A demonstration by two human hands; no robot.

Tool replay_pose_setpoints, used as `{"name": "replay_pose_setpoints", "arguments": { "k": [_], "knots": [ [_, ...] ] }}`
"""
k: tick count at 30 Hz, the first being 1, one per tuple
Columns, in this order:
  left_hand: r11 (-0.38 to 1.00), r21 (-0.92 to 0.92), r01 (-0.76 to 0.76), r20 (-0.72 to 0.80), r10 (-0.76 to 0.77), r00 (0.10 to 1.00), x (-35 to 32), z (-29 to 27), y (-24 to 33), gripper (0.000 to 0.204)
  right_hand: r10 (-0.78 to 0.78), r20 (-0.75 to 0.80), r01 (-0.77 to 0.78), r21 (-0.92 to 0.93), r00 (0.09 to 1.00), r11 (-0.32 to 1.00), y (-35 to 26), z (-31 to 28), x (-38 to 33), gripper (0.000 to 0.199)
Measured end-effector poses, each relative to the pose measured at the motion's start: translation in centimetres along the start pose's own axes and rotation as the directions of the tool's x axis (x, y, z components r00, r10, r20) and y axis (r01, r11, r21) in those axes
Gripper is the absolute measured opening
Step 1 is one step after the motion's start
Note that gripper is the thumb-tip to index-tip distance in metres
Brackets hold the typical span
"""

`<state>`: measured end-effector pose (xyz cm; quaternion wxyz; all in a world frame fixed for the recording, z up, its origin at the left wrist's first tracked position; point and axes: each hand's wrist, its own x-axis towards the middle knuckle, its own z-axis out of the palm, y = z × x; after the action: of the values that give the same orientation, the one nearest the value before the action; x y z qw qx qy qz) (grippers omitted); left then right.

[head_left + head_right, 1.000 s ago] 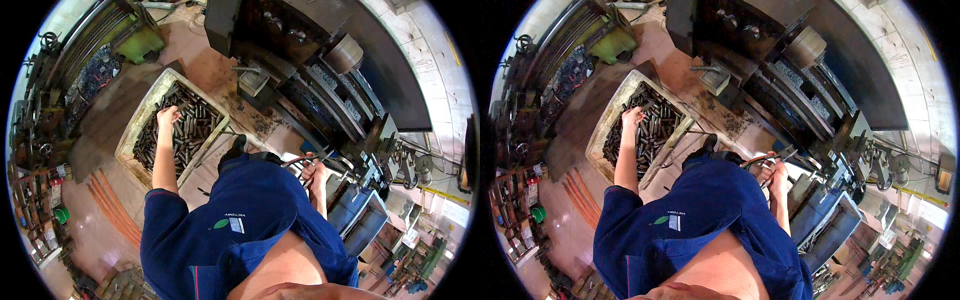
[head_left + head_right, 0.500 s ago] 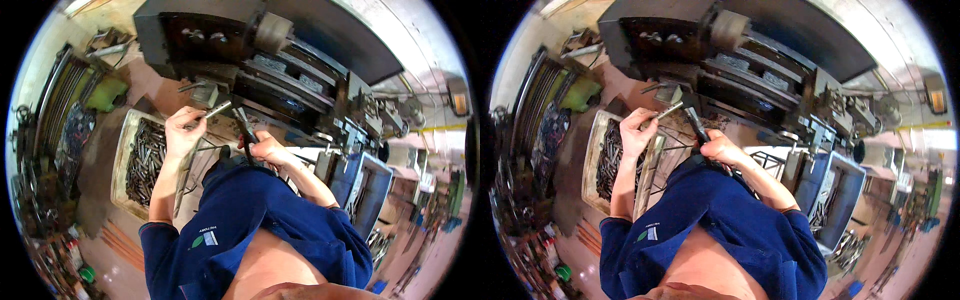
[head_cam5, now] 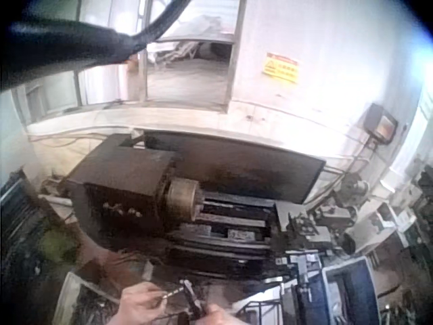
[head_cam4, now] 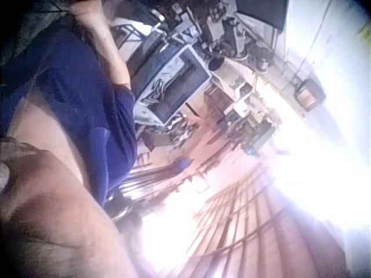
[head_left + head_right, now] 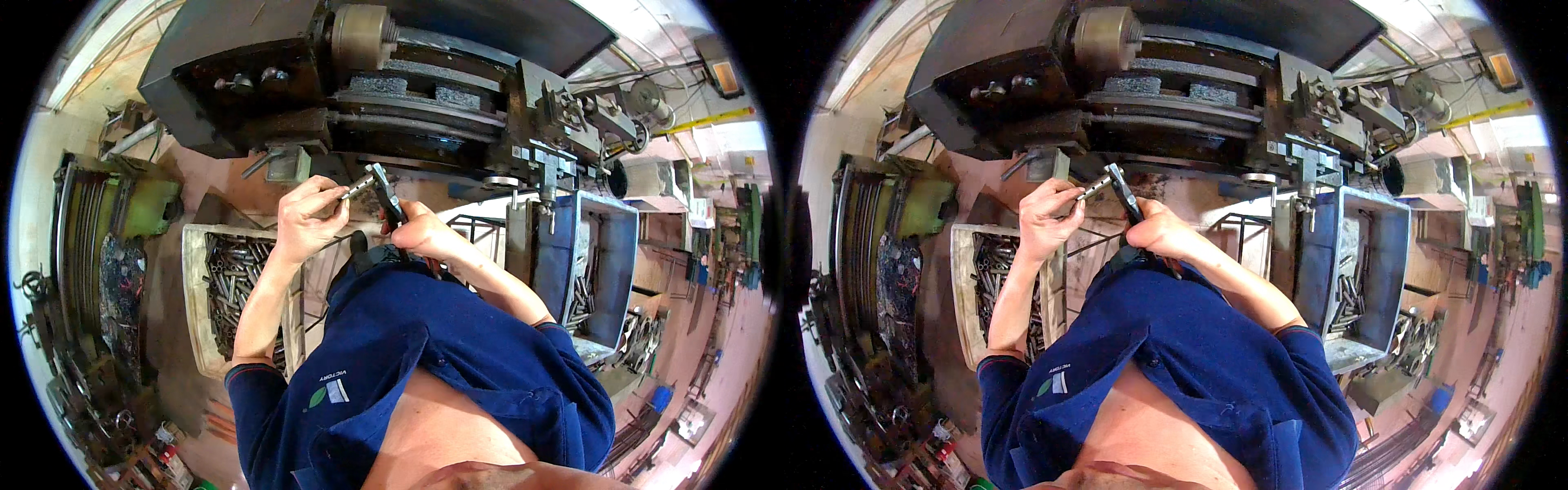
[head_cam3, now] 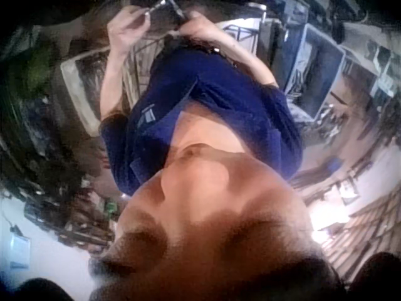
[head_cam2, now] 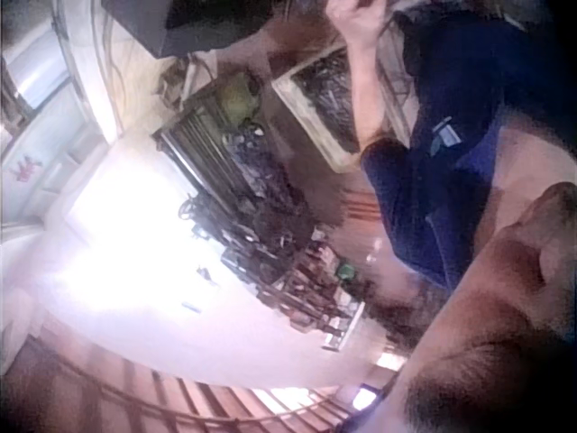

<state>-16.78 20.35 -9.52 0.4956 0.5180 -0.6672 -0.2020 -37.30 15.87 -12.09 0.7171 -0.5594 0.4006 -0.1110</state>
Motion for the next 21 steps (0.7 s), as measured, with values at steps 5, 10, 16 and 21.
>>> {"name": "replay_pose_setpoints", "arguments": {
  "k": [5, 10, 16, 21],
  "knots": [
    [0.996, -0.075, 0.046, 0.093, -0.039, 0.995, 1.2, 0.2, -0.4, 0.017, -0.001, -0.123, -0.026, -0.219, 0.992, 0.975, 0.1, -0.1, -0.1, 0.032],
    [0.991, -0.121, 0.063, 0.183, -0.040, 0.982, 2.2, 0.3, -1.8, 0.015, 0.002, -0.228, -0.058, -0.241, 0.974, 0.969, -0.3, 0.2, -0.6, 0.029],
    [0.975, -0.195, 0.110, 0.291, -0.049, 0.955, 3.6, 0.2, -2.9, 0.015, -0.044, -0.251, 0.034, -0.047, 0.967, 0.998, 2.0, 0.2, 0.1, 0.026],
    [0.962, -0.260, 0.084, 0.336, 0.009, 0.942, 4.6, 0.3, -4.1, 0.015, 0.003, -0.269, 0.026, 0.102, 0.963, 0.994, 0.5, 1.1, -0.5, 0.026]
  ]
}}
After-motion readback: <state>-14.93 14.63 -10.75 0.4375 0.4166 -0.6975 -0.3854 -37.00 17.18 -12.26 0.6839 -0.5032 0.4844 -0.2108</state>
